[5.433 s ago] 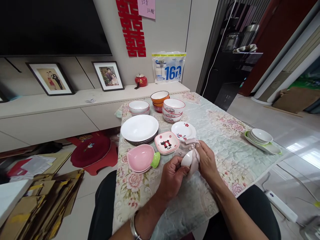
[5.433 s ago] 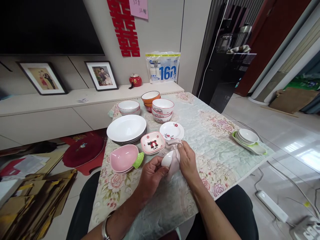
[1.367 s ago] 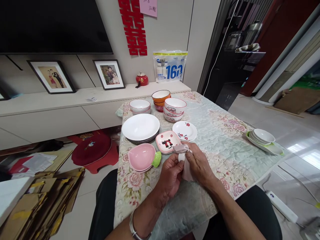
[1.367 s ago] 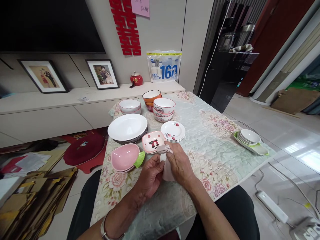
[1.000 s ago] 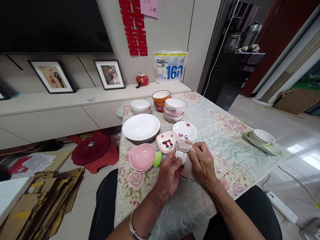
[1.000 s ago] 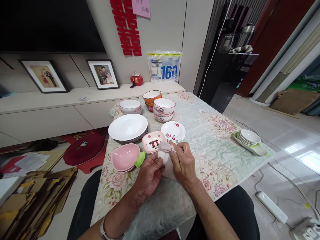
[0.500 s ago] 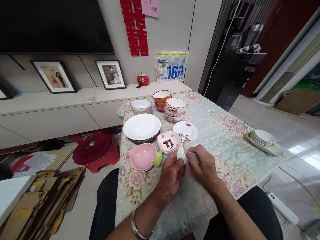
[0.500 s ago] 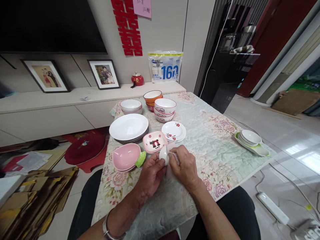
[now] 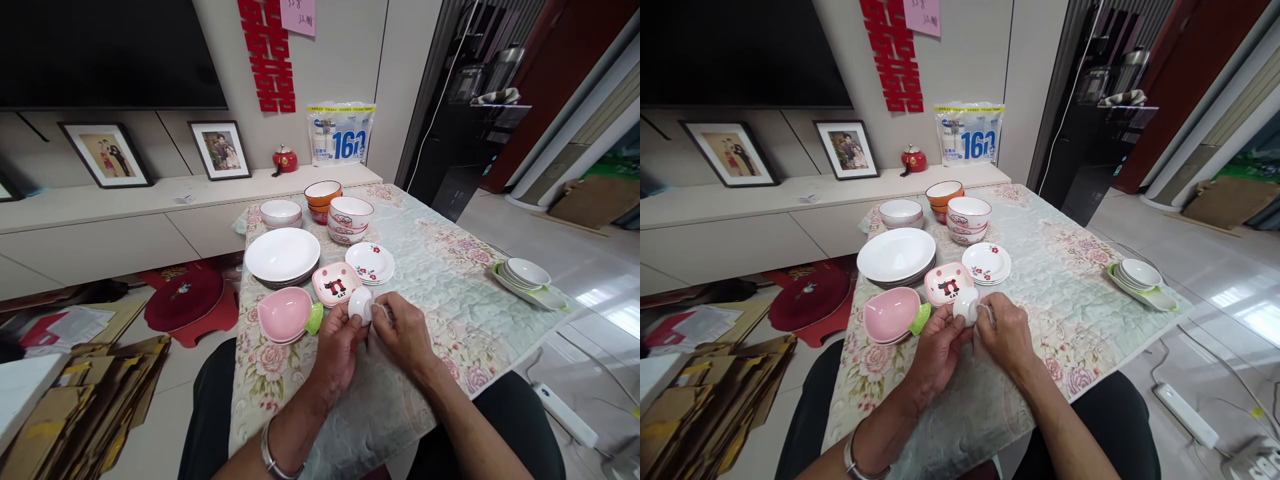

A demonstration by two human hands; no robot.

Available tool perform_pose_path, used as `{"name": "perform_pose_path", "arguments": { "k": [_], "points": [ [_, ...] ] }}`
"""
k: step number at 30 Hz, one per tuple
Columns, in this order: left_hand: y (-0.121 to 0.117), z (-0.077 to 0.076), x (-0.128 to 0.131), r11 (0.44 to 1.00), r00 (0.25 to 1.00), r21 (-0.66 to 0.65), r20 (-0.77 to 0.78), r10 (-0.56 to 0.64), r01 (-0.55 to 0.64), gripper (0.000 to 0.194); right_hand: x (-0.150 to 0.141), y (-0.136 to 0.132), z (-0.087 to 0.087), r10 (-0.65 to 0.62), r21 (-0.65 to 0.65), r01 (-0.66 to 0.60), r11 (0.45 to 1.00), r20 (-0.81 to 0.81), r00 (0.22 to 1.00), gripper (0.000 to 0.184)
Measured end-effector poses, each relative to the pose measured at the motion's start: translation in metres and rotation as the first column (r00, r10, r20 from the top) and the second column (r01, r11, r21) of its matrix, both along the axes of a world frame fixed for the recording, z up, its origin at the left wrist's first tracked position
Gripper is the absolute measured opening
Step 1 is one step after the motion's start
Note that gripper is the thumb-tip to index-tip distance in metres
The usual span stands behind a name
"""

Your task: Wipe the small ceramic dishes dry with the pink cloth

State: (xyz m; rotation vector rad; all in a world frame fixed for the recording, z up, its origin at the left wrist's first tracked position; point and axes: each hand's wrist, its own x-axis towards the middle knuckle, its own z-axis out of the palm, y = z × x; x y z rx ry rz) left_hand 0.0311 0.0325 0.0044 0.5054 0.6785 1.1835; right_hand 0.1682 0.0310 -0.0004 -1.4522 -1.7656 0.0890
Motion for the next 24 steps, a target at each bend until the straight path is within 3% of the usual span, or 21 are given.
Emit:
{"name": "perform_pose_path", "arguments": {
  "k": [3, 6, 9, 12, 17, 19, 21, 24],
  "points": [
    [0.0, 0.001, -0.001, 1.0, 1.0, 0.007, -0.016, -0.007, 0.007, 0.033, -0.004, -0.003, 0.001, 0.122, -0.056, -0.123, 0.991, -0.027, 0.992, 0.011],
    [-0.001, -0.004, 0.001, 0.996, 0.993, 0.034, -0.085, -0.078, 0.081, 0.027, -0.01, -0.006, 0.006, 0.204, 0.021, -0.203, 0.979, -0.048, 0.978, 0.011],
    [-0.004, -0.01, 0.002, 0.991, 0.979, 0.095, -0.187, -0.077, 0.096, 0.029, -0.012, -0.004, 0.01, 0.157, 0.129, -0.154, 0.98, -0.012, 0.987, 0.01],
    [-0.006, -0.012, 0.001, 0.979, 0.955, 0.157, -0.287, -0.076, 0.126, 0.025, -0.007, 0.004, 0.009, 0.088, 0.169, -0.07, 0.983, -0.099, 0.991, 0.009],
    [-0.007, -0.007, -0.002, 0.957, 0.926, 0.225, -0.366, -0.09, 0.181, 0.014, 0.007, 0.013, 0.003, -0.025, -0.05, 0.003, 0.999, -0.443, 0.896, 0.014],
    [-0.006, -0.006, -0.001, 0.956, 0.927, 0.24, -0.368, -0.074, 0.171, 0.012, 0.005, 0.009, 0.003, -0.024, -0.049, 0.0, 0.999, -0.495, 0.869, 0.014],
    [-0.006, -0.006, 0.0, 0.957, 0.929, 0.243, -0.366, -0.059, 0.157, 0.012, -0.002, 0.004, 0.004, 0.064, 0.048, -0.048, 0.998, -0.454, 0.889, 0.011],
    [-0.005, -0.006, 0.002, 0.954, 0.93, 0.272, -0.366, -0.021, 0.129, 0.011, -0.014, -0.002, 0.005, 0.292, 0.15, -0.261, 0.953, -0.246, 0.924, 0.01]
  ]
}}
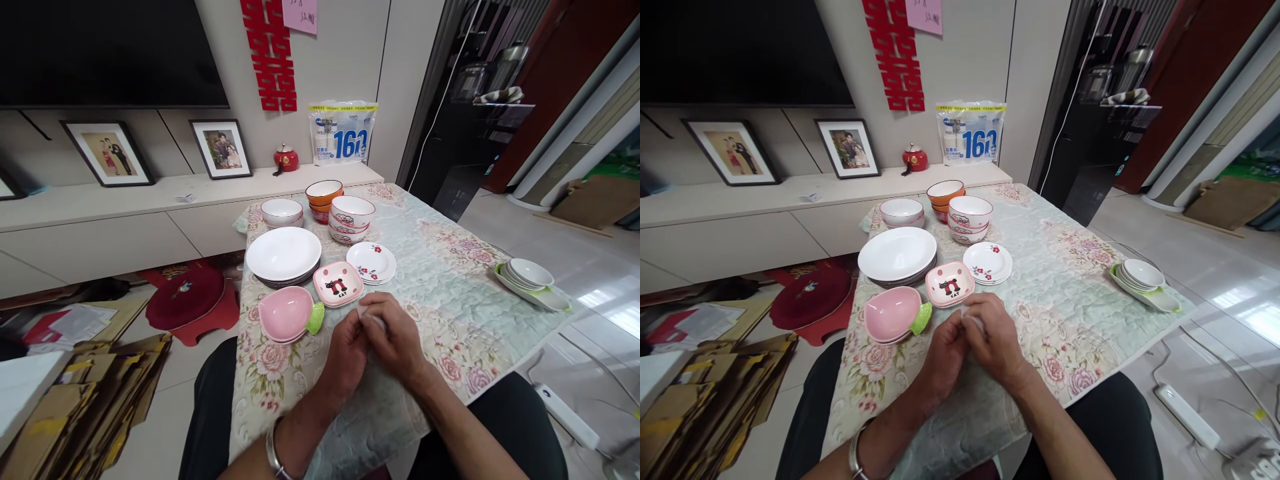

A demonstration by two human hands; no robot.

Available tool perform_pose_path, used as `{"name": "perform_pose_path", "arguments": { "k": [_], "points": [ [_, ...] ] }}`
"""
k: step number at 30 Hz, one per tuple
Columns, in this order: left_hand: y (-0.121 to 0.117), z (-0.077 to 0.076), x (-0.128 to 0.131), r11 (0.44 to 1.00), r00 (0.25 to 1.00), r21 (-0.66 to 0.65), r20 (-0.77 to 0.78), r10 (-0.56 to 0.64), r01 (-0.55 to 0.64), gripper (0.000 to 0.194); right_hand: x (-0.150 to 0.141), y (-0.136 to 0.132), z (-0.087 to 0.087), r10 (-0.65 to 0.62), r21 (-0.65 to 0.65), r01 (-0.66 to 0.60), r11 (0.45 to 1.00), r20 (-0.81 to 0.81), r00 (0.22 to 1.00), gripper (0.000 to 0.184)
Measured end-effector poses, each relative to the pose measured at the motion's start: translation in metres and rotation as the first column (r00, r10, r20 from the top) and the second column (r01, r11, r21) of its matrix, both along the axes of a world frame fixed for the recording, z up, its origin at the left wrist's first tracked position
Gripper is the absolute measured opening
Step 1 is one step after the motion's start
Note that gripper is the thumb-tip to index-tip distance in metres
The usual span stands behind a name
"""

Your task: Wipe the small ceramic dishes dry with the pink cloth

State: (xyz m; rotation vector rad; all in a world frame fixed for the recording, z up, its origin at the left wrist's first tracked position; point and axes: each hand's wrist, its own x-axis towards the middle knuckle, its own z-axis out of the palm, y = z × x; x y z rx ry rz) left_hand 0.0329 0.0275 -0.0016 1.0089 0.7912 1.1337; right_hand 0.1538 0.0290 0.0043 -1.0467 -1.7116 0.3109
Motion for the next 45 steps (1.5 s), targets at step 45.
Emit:
{"name": "perform_pose_path", "arguments": {
  "k": [45],
  "points": [
    [0.006, -0.007, -0.007, 0.996, 0.994, 0.083, -0.1, 0.042, -0.034, 0.011, 0.009, 0.004, 0.0, -0.051, 0.031, 0.047, 0.998, 0.135, 0.99, 0.011]
  ]
}}
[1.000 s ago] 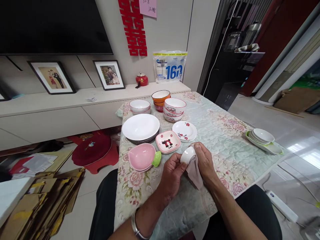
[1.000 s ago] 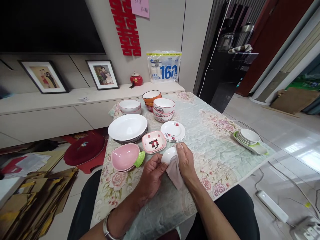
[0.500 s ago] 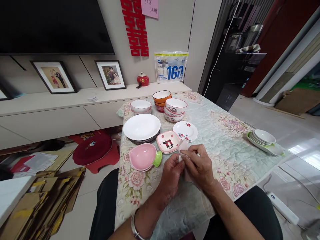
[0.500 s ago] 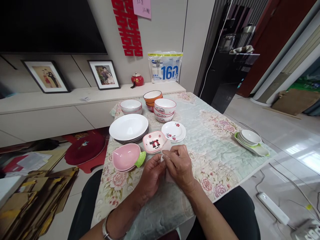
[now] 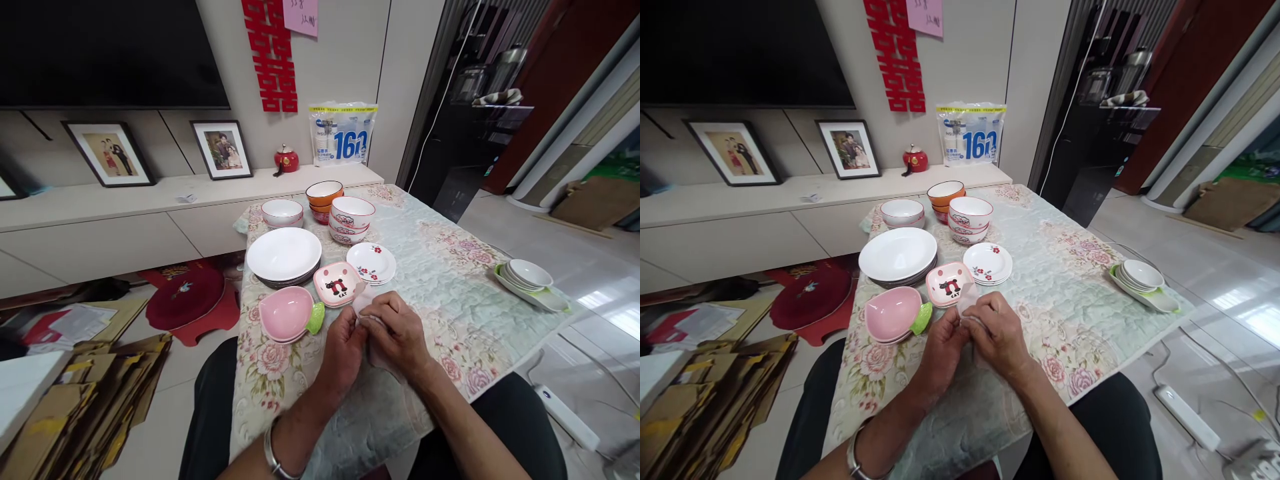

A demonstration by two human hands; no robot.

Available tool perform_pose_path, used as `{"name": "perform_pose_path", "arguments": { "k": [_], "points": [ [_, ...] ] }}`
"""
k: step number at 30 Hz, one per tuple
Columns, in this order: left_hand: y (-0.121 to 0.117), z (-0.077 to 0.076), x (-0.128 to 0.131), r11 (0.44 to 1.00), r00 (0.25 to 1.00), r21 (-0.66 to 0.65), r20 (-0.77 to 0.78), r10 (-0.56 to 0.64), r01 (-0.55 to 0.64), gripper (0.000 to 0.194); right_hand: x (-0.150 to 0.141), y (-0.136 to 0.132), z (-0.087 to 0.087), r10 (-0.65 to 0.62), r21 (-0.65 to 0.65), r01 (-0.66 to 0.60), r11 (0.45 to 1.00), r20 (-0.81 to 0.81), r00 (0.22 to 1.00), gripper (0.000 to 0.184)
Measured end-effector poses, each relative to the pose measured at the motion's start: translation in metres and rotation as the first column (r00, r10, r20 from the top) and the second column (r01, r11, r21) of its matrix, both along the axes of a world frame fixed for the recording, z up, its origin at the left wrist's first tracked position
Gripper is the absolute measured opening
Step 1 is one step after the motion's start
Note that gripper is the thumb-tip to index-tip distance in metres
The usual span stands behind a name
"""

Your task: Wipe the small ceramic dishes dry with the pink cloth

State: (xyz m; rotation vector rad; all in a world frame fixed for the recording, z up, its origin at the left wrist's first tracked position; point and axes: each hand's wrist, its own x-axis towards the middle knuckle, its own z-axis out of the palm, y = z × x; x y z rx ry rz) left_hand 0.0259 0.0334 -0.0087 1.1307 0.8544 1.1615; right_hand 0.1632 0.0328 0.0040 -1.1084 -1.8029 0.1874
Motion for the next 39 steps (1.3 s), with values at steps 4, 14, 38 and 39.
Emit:
{"name": "perform_pose_path", "arguments": {
  "k": [4, 14, 38, 39],
  "points": [
    [0.0, 0.001, -0.001, 0.999, 0.987, 0.047, -0.161, 0.005, 0.002, 0.007, 0.006, 0.005, 0.0, -0.055, -0.024, 0.053, 0.998, -0.08, 0.995, 0.01],
    [-0.002, 0.001, -0.002, 0.998, 0.989, 0.058, -0.145, 0.028, -0.019, 0.01, -0.002, -0.001, 0.002, -0.001, -0.011, 0.001, 1.0, -0.026, 1.0, 0.011],
    [-0.001, 0.0, 0.0, 0.997, 0.998, -0.081, 0.067, 0.013, -0.007, 0.016, 0.001, -0.001, 0.003, -0.015, 0.002, 0.016, 1.0, -0.1, 0.995, 0.008],
    [-0.001, 0.001, 0.0, 0.997, 0.999, -0.073, 0.039, 0.024, -0.021, 0.017, 0.0, -0.001, 0.004, 0.017, -0.001, -0.017, 1.0, -0.094, 0.995, 0.009]
  ]
}}
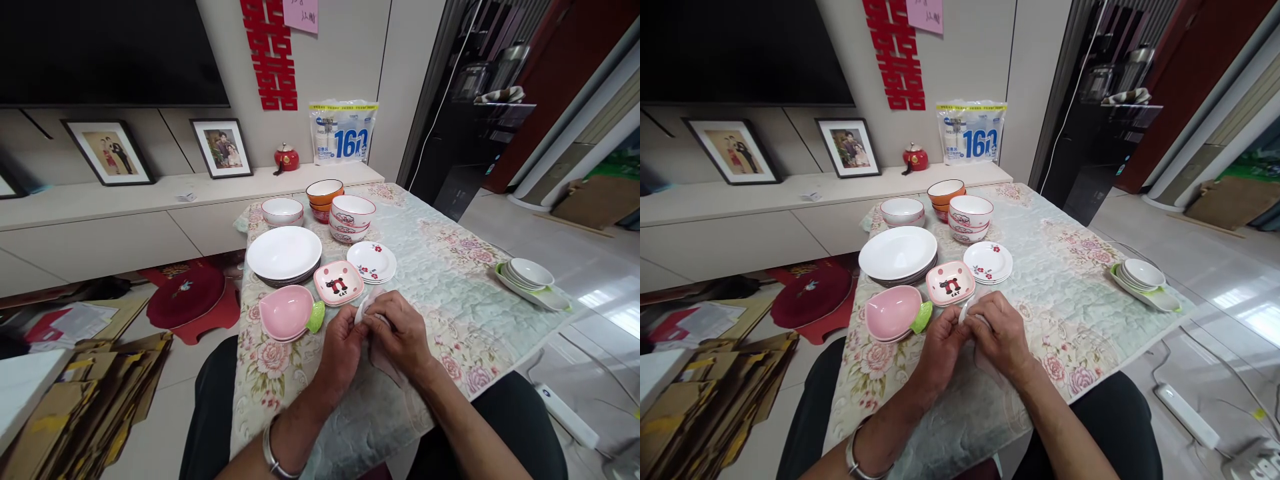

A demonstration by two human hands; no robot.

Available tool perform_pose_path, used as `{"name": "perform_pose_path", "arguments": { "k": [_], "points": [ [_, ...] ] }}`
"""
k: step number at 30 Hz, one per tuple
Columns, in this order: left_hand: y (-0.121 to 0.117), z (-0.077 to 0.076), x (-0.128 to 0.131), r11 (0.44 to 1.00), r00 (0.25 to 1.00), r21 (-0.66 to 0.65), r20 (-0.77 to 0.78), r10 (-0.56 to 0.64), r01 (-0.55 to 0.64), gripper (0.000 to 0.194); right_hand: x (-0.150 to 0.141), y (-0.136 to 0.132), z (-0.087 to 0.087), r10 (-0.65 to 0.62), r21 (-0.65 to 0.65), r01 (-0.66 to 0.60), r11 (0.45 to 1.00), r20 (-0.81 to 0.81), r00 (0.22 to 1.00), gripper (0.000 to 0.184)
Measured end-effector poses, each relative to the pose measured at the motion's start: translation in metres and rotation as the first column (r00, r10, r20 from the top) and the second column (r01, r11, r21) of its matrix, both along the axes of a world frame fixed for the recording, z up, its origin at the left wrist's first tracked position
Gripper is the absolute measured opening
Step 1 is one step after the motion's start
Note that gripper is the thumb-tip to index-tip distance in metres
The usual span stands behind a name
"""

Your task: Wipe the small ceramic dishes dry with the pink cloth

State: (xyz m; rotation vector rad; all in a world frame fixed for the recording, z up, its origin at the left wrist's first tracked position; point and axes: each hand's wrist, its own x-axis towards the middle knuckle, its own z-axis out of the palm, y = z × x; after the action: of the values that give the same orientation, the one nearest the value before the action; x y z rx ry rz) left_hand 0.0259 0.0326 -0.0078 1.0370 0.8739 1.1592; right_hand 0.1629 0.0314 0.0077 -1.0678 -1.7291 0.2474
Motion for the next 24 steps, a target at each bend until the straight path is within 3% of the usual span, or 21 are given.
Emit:
{"name": "perform_pose_path", "arguments": {
  "k": [4, 7, 9, 11, 14, 17, 20, 24],
  "points": [
    [-0.001, 0.0, -0.001, 0.999, 0.999, -0.023, -0.019, -0.028, 0.028, 0.016, 0.006, 0.006, -0.002, -0.007, -0.119, -0.012, 0.993, -0.164, 0.986, 0.006],
    [-0.001, -0.003, 0.001, 0.997, 0.995, -0.051, 0.083, -0.051, 0.055, 0.019, 0.014, 0.011, -0.005, -0.035, -0.252, -0.07, 0.965, -0.39, 0.92, 0.012],
    [-0.001, -0.004, 0.002, 0.996, 0.984, -0.075, 0.177, -0.033, 0.047, 0.024, 0.017, 0.012, -0.006, -0.034, -0.36, -0.21, 0.909, -0.567, 0.823, 0.021],
    [0.0, -0.001, 0.003, 0.994, 0.97, -0.104, 0.242, -0.005, 0.031, 0.029, 0.017, 0.011, -0.004, -0.064, -0.443, -0.37, 0.816, -0.707, 0.704, 0.03],
    [0.001, 0.005, 0.002, 0.989, 0.964, -0.143, 0.266, 0.0, 0.039, 0.032, 0.016, 0.008, 0.0, -0.119, -0.477, -0.46, 0.749, -0.78, 0.614, 0.039],
    [0.001, 0.012, 0.0, 0.976, 0.946, -0.176, 0.315, -0.07, 0.13, 0.032, 0.019, 0.007, 0.002, -0.117, -0.47, -0.435, 0.768, -0.771, 0.626, 0.041],
    [0.0, 0.015, 0.0, 0.965, 0.93, -0.18, 0.347, -0.12, 0.192, 0.034, 0.024, 0.009, -0.002, -0.077, -0.477, -0.383, 0.791, -0.699, 0.711, 0.036],
    [-0.001, 0.013, 0.0, 0.979, 0.962, -0.13, 0.247, -0.119, 0.155, 0.028, 0.028, 0.015, -0.01, -0.041, -0.375, -0.186, 0.908, -0.522, 0.852, 0.024]
  ]
}}
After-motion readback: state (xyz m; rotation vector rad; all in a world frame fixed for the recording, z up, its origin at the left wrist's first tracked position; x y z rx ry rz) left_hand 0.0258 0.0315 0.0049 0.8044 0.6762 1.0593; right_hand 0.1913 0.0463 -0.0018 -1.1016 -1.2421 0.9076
